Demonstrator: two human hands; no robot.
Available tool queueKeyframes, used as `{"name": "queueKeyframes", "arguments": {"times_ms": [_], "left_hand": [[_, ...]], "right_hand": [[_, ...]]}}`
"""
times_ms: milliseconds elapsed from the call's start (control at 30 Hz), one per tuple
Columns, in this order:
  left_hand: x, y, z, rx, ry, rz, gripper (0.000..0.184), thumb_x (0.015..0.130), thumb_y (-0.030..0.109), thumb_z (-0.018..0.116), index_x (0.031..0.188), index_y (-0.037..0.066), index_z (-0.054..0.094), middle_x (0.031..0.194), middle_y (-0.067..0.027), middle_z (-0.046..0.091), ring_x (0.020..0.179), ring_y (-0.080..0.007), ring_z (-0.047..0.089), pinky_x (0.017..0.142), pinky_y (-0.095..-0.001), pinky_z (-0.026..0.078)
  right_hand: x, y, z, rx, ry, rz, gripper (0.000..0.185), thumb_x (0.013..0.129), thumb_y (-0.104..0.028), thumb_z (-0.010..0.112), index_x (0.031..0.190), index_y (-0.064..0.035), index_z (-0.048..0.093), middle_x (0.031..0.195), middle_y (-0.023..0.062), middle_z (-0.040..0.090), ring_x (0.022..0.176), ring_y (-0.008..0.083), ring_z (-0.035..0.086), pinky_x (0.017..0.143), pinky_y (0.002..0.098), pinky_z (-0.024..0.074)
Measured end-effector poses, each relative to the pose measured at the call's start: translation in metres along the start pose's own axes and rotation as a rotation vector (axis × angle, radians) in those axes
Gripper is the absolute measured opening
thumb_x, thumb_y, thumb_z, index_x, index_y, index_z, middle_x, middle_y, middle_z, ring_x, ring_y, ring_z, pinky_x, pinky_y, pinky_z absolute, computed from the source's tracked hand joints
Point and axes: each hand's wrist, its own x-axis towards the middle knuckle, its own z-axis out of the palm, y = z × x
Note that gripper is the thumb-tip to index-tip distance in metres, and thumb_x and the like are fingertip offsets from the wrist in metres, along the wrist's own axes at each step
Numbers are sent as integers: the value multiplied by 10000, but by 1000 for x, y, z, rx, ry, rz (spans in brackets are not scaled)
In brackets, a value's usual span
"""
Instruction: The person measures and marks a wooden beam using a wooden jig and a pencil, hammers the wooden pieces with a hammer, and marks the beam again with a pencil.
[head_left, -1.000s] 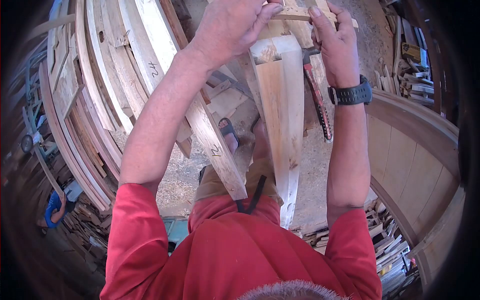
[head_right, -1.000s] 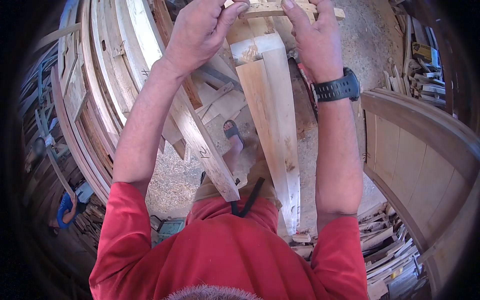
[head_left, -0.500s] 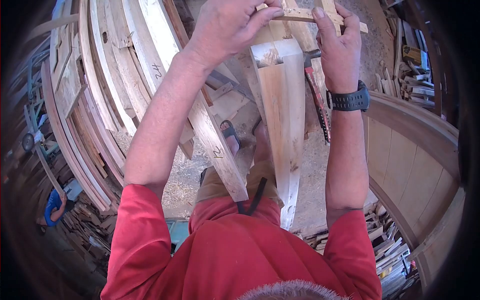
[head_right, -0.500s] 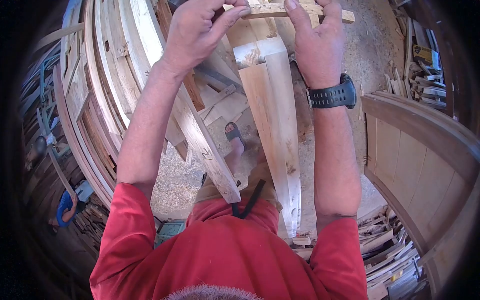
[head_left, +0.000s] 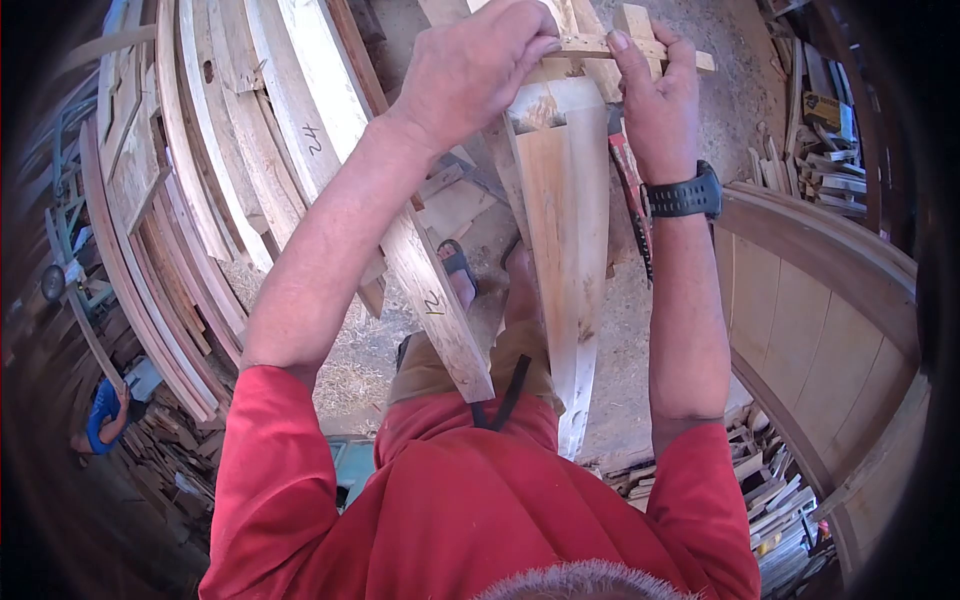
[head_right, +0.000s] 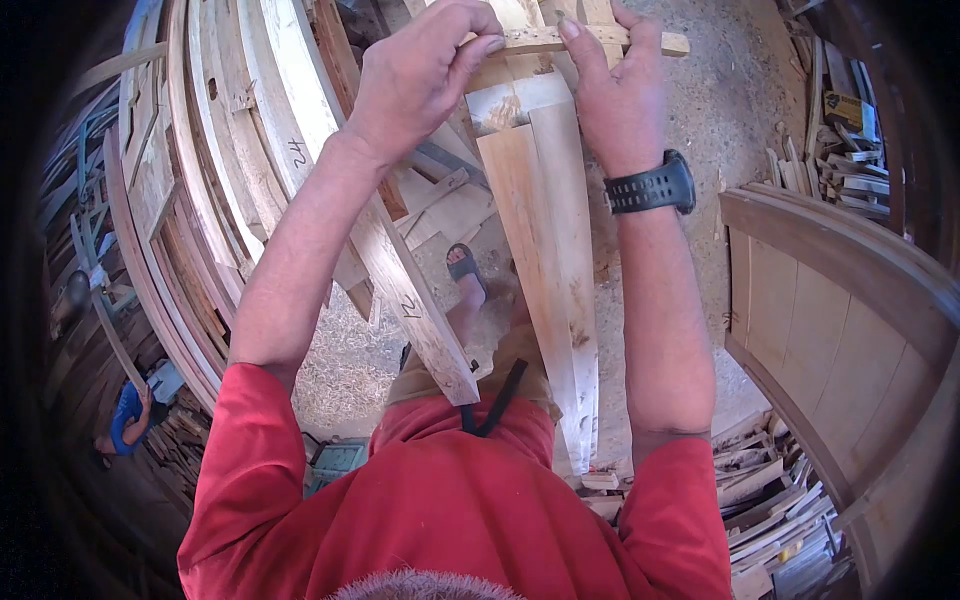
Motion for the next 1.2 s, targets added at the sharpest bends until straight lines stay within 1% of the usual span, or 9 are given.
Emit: {"name": "queueKeyframes", "arguments": {"times_ms": [200, 300, 367, 500, 633, 733, 800, 967, 1200], "left_hand": [[-2, 1, -1, -41, -53, -123, 152, 966, 106, 729, 1063, 67, 618, 1003, -100, 670, 820, -305, 716, 661, -390, 565], [-4, 3, 1, -76, 13, -69, 146, 968, 100, 726, 1063, 68, 621, 996, -103, 669, 827, -308, 719, 667, -394, 569], [-4, 11, -4, 13, -137, -143, 125, 973, 90, 717, 1063, 80, 630, 1025, -99, 677, 842, -309, 724, 676, -387, 578], [-18, 3, 12, -77, 1, -176, 278, 938, 96, 763, 1171, 48, 619, 1100, -127, 697, 918, -298, 735, 760, -372, 595], [-24, 8, 19, -62, 51, -181, 122, 1000, 135, 724, 1095, 111, 652, 1022, -36, 723, 807, -259, 716, 679, -355, 579], [-30, 9, 12, -27, -41, -167, 135, 980, 130, 744, 1086, 111, 662, 1043, -23, 732, 807, -232, 721, 682, -328, 576], [-31, 11, 8, 2, -83, -184, 138, 974, 127, 748, 1082, 110, 663, 1046, -21, 734, 813, -221, 724, 684, -318, 575], [-41, 16, 16, 49, 88, -175, 128, 983, 137, 739, 1083, 115, 663, 1049, -26, 734, 807, -219, 728, 664, -328, 575], [-33, 13, 6, 22, -114, -107, 150, 986, 140, 737, 1109, 117, 654, 1056, -45, 731, 789, -227, 729, 656, -331, 579]], "right_hand": [[-3, -7, 2, 333, -49, 231, 586, 998, -368, 787, 1373, 23, 565, 886, 21, 629, 744, 68, 563, 632, 246, 460], [-3, -2, 1, 67, 0, 47, 566, 1002, -353, 785, 1372, 12, 560, 886, 13, 629, 751, 58, 558, 630, 237, 450], [-5, 14, -1, 153, -50, 110, 564, 1003, -349, 784, 1375, 11, 559, 886, 13, 628, 750, 62, 559, 635, 241, 456], [-7, -3, 1, 221, -11, 154, 557, 1009, -343, 777, 1379, 14, 561, 890, 21, 635, 752, 85, 572, 664, 260, 480], [-10, 4, 0, 78, -1, 76, 546, 1011, -329, 776, 1381, 14, 567, 900, 14, 637, 757, 86, 571, 665, 263, 480], [-13, 9, -1, 2, -3, -102, 533, 1013, -314, 774, 1383, 10, 572, 976, 46, 674, 834, 99, 606, 725, 272, 507], [-15, 9, -2, 67, -37, -45, 544, 989, -324, 786, 1314, 66, 589, 1104, 205, 736, 1018, 236, 705, 895, 369, 554], [-19, -2, 0, 45, -21, -8, 528, 1000, -300, 781, 1328, 61, 579, 1117, 213, 730, 1027, 245, 701, 904, 373, 550], [-17, 5, -8, 40, -65, -78, 535, 1001, -301, 785, 1344, 51, 575, 1155, 217, 722, 1048, 251, 694, 916, 373, 546]]}}
